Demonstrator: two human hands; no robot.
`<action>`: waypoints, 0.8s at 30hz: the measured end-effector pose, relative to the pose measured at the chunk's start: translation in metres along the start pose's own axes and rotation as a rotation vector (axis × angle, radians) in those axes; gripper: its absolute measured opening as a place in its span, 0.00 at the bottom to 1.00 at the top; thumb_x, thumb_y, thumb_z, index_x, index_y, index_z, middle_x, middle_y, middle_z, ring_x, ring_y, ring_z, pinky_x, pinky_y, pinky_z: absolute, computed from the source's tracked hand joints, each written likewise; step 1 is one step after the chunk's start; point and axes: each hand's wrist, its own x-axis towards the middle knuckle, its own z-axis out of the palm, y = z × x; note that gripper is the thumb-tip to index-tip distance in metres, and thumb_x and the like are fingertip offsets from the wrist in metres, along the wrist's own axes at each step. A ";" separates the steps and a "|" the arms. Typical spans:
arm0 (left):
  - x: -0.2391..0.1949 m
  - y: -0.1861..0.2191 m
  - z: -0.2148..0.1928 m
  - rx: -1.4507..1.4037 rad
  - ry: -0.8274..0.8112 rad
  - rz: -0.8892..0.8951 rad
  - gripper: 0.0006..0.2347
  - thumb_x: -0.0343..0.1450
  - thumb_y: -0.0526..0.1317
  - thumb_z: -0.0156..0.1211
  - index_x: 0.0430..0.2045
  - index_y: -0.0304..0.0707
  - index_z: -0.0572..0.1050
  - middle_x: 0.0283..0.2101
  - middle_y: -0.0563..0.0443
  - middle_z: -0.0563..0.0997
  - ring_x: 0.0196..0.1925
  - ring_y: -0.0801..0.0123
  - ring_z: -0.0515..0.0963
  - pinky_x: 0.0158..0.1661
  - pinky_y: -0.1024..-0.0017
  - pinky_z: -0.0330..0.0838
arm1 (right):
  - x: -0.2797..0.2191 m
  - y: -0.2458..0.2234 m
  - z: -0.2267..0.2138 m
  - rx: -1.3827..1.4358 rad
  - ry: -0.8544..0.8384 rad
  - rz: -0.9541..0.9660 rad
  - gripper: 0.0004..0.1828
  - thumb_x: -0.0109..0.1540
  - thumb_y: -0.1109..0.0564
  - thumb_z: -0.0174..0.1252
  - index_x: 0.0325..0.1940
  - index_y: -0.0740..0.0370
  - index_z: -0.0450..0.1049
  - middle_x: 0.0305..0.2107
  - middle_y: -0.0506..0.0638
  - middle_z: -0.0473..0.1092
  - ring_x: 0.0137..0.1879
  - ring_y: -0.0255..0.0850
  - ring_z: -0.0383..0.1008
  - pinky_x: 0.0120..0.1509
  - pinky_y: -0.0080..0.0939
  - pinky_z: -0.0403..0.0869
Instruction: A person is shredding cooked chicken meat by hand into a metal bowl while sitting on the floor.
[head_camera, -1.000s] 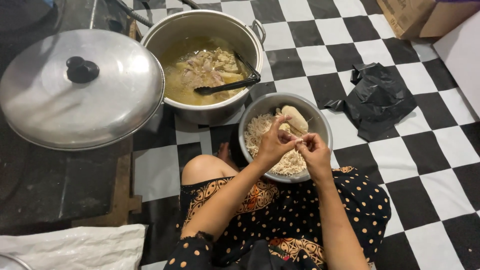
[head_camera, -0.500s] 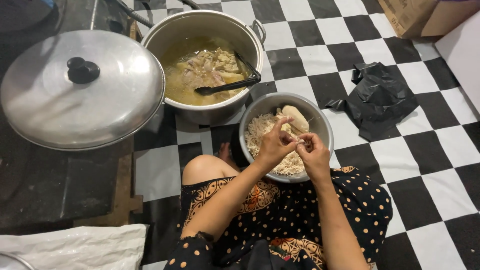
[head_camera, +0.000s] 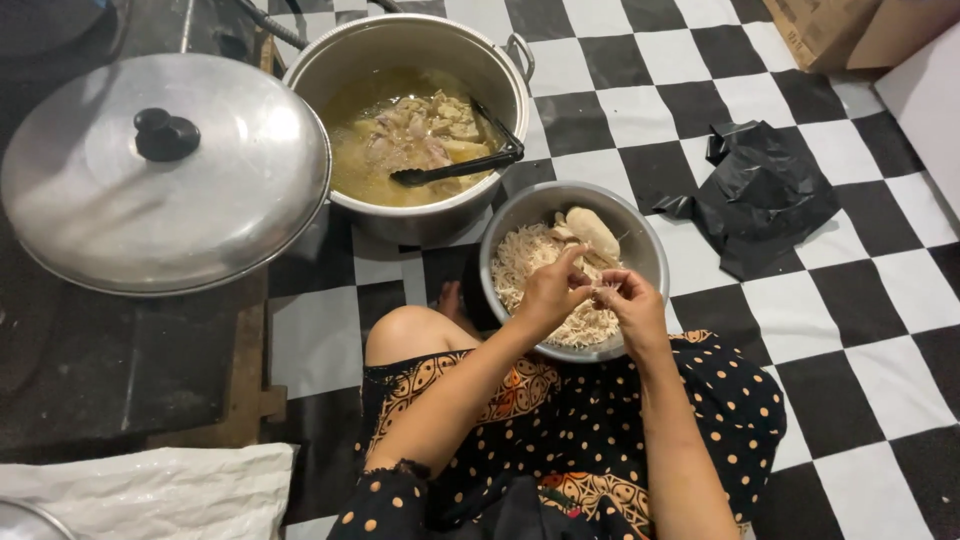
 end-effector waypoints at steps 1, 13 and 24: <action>0.002 -0.002 0.001 0.003 0.003 -0.001 0.27 0.63 0.38 0.68 0.58 0.51 0.68 0.33 0.54 0.85 0.38 0.62 0.86 0.42 0.63 0.78 | 0.002 0.003 -0.001 0.002 -0.004 0.000 0.16 0.54 0.70 0.64 0.46 0.70 0.77 0.30 0.54 0.73 0.31 0.40 0.77 0.37 0.38 0.80; 0.011 -0.035 0.021 0.112 0.116 0.158 0.18 0.62 0.42 0.74 0.46 0.55 0.78 0.35 0.55 0.84 0.41 0.59 0.83 0.44 0.65 0.78 | 0.015 0.026 -0.015 0.141 -0.013 0.090 0.21 0.57 0.70 0.50 0.54 0.70 0.76 0.37 0.56 0.74 0.36 0.39 0.77 0.43 0.41 0.82; 0.001 0.019 -0.008 -0.257 0.184 0.071 0.21 0.64 0.34 0.70 0.52 0.52 0.76 0.33 0.48 0.86 0.38 0.59 0.86 0.41 0.69 0.79 | 0.018 0.010 -0.029 -0.120 0.061 -0.092 0.11 0.57 0.68 0.62 0.44 0.64 0.79 0.27 0.55 0.76 0.29 0.39 0.78 0.34 0.36 0.78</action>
